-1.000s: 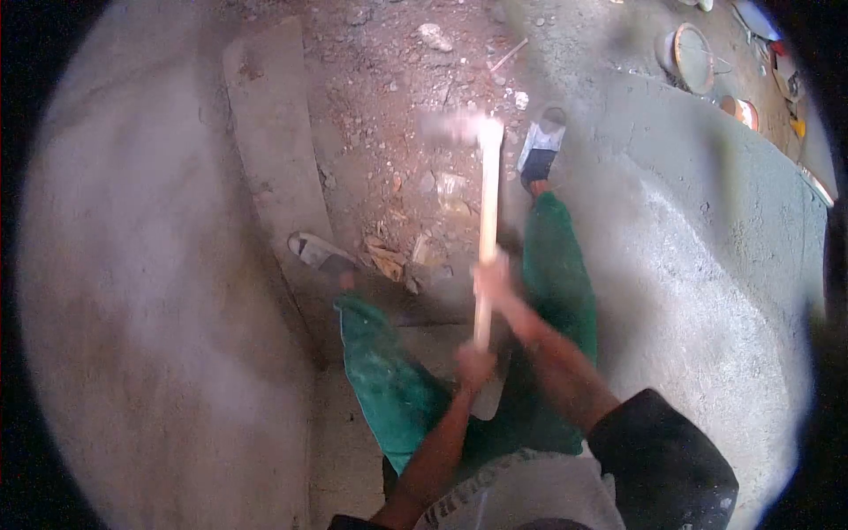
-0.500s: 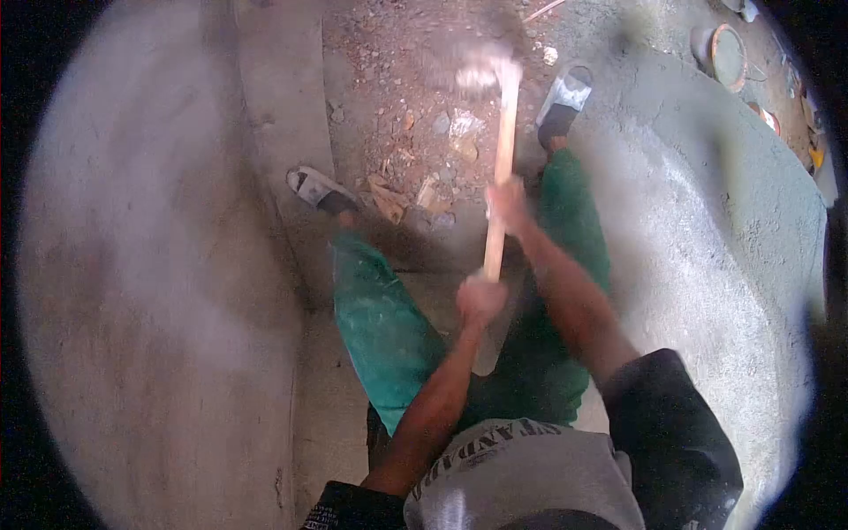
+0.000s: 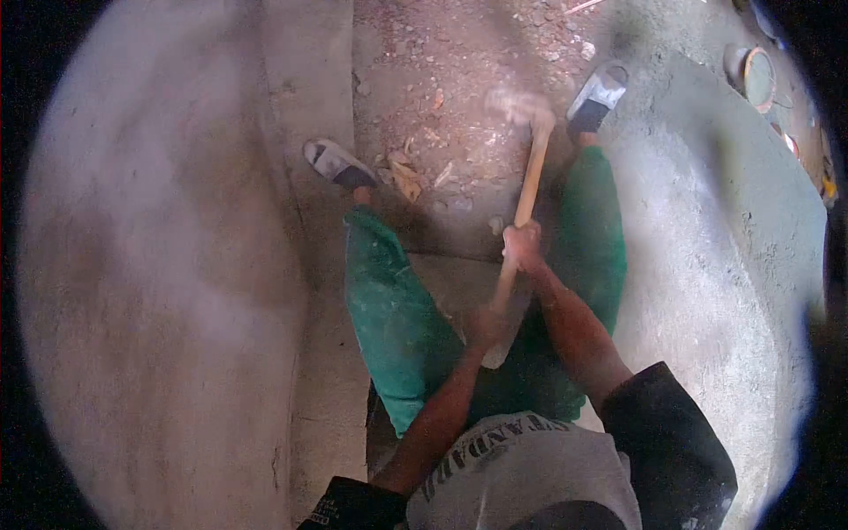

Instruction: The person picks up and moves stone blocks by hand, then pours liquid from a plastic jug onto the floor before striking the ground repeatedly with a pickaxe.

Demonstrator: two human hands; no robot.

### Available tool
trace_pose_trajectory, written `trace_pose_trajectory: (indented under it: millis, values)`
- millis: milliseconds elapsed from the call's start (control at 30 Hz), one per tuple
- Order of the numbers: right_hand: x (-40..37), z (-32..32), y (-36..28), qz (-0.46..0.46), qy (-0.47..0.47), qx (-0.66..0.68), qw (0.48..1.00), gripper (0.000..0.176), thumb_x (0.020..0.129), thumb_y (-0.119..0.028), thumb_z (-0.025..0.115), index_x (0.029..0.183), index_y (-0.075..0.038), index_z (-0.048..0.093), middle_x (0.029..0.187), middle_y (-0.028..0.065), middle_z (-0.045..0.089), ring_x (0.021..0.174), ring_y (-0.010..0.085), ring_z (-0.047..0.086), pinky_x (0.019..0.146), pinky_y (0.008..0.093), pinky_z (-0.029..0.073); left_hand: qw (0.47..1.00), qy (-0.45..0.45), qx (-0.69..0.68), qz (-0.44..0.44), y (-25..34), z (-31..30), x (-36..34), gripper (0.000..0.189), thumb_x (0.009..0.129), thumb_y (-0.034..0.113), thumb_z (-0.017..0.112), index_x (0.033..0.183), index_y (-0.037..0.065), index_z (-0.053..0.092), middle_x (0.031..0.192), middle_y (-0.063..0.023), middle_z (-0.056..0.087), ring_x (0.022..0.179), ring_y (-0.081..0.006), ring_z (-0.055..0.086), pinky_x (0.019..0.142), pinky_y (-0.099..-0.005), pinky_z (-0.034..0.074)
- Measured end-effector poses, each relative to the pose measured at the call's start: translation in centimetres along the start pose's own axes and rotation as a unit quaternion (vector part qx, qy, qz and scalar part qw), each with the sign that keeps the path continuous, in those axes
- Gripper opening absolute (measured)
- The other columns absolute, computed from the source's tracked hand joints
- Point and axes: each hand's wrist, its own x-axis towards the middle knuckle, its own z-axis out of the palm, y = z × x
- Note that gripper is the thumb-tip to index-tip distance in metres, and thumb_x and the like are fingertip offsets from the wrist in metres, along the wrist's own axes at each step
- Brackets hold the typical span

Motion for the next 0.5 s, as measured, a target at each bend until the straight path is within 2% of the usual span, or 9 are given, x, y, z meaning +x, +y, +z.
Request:
trace_pose_trajectory:
  millis: [67, 133, 200, 233, 267, 367, 400, 467, 500]
  values:
    - [5.7, 5.6, 16.1, -0.121, 0.146, -0.157, 0.969, 0.020, 0.081, -0.015, 0.065, 0.078, 0.003, 0.057, 0.063, 0.0129, 0.058, 0.053, 0.0268, 0.062, 0.047, 0.0416, 0.050, 0.999, -0.018, -0.005, -0.036, -1.4, 0.5, -1.9, 0.056, 0.089, 0.023, 0.065, 0.139, 0.006, 0.048, 0.099, -0.0245, 0.069, 0.086, -0.0420, 0.067, 0.073, -0.0550, 0.052]
    - [0.6, 4.0, 14.6, -0.045, 0.073, -0.122, 0.989, 0.021, 0.079, -0.015, 0.068, 0.081, 0.002, 0.057, 0.063, 0.0119, 0.058, 0.053, 0.0245, 0.061, 0.048, 0.0401, 0.051, 0.993, -0.066, 0.006, -0.100, 2.3, -3.1, -4.7, 0.047, 0.090, 0.027, 0.062, 0.131, 0.006, 0.055, 0.101, -0.0237, 0.069, 0.092, -0.0419, 0.067, 0.077, -0.0543, 0.052]
    - [-4.9, 1.3, 12.0, -0.103, 0.009, -0.056, 0.993, 0.018, 0.078, -0.012, 0.068, 0.082, 0.001, 0.056, 0.062, 0.0090, 0.057, 0.051, 0.0214, 0.060, 0.046, 0.0384, 0.050, 0.977, -0.122, 0.017, -0.173, 6.1, -6.4, -9.3, 0.041, 0.091, 0.030, 0.060, 0.124, 0.005, 0.062, 0.103, -0.0230, 0.069, 0.098, -0.0417, 0.066, 0.081, -0.0536, 0.052]
    - [-4.3, 1.0, 13.0, -0.141, -0.017, -0.049, 0.989, 0.017, 0.078, -0.010, 0.068, 0.083, 0.000, 0.055, 0.062, 0.0078, 0.056, 0.050, 0.0201, 0.059, 0.045, 0.0378, 0.049, 0.967, -0.146, 0.023, -0.206, 6.6, -7.0, -10.0, 0.040, 0.092, 0.032, 0.058, 0.120, 0.005, 0.065, 0.105, -0.0226, 0.069, 0.101, -0.0416, 0.066, 0.083, -0.0533, 0.052]
    - [-3.5, 1.4, 13.9, -0.179, -0.043, -0.043, 0.982, 0.016, 0.078, -0.008, 0.068, 0.083, -0.001, 0.055, 0.061, 0.0065, 0.056, 0.049, 0.0188, 0.058, 0.044, 0.0372, 0.048, 0.982, -0.085, 0.062, -0.155, 5.9, -6.3, -9.7, 0.038, 0.091, 0.030, 0.059, 0.118, 0.004, 0.066, 0.102, -0.0221, 0.070, 0.098, -0.0412, 0.067, 0.082, -0.0532, 0.053]
    - [0.0, 4.9, 11.9, -0.123, -0.028, 0.004, 0.992, 0.015, 0.077, -0.006, 0.067, 0.080, -0.001, 0.053, 0.061, 0.0054, 0.055, 0.048, 0.0174, 0.058, 0.042, 0.0374, 0.048, 0.994, 0.042, 0.091, -0.051, 1.9, -2.6, -7.3, 0.035, 0.091, 0.026, 0.061, 0.116, 0.003, 0.066, 0.099, -0.0214, 0.070, 0.093, -0.0395, 0.068, 0.082, -0.0523, 0.053]
    - [0.7, 5.8, 9.9, -0.110, -0.032, 0.011, 0.993, 0.015, 0.076, -0.005, 0.067, 0.079, -0.001, 0.053, 0.061, 0.0051, 0.055, 0.048, 0.0171, 0.058, 0.041, 0.0375, 0.047, 0.996, 0.050, 0.050, -0.048, 0.5, -1.8, -6.6, 0.036, 0.091, 0.026, 0.062, 0.118, 0.003, 0.065, 0.100, -0.0216, 0.070, 0.093, -0.0386, 0.068, 0.082, -0.0517, 0.053]
    - [-1.2, 5.8, 1.7, -0.109, -0.063, 0.011, 0.992, 0.017, 0.075, -0.004, 0.068, 0.078, -0.002, 0.052, 0.060, 0.0047, 0.054, 0.048, 0.0165, 0.057, 0.040, 0.0378, 0.048, 0.997, 0.065, -0.028, -0.036, -2.5, -1.7, -4.7, 0.038, 0.091, 0.024, 0.063, 0.122, 0.003, 0.063, 0.102, -0.0219, 0.070, 0.094, -0.0369, 0.068, 0.084, -0.0504, 0.053]
    - [1.3, 8.6, 4.6, -0.153, -0.025, -0.042, 0.987, 0.015, 0.074, -0.003, 0.069, 0.082, -0.001, 0.056, 0.062, 0.0078, 0.058, 0.051, 0.0196, 0.060, 0.044, 0.0391, 0.051, 0.995, 0.075, -0.065, -0.022, -3.6, -2.4, -3.0, 0.039, 0.091, 0.024, 0.064, 0.124, 0.003, 0.062, 0.103, -0.0221, 0.069, 0.094, -0.0360, 0.068, 0.084, -0.0498, 0.053]
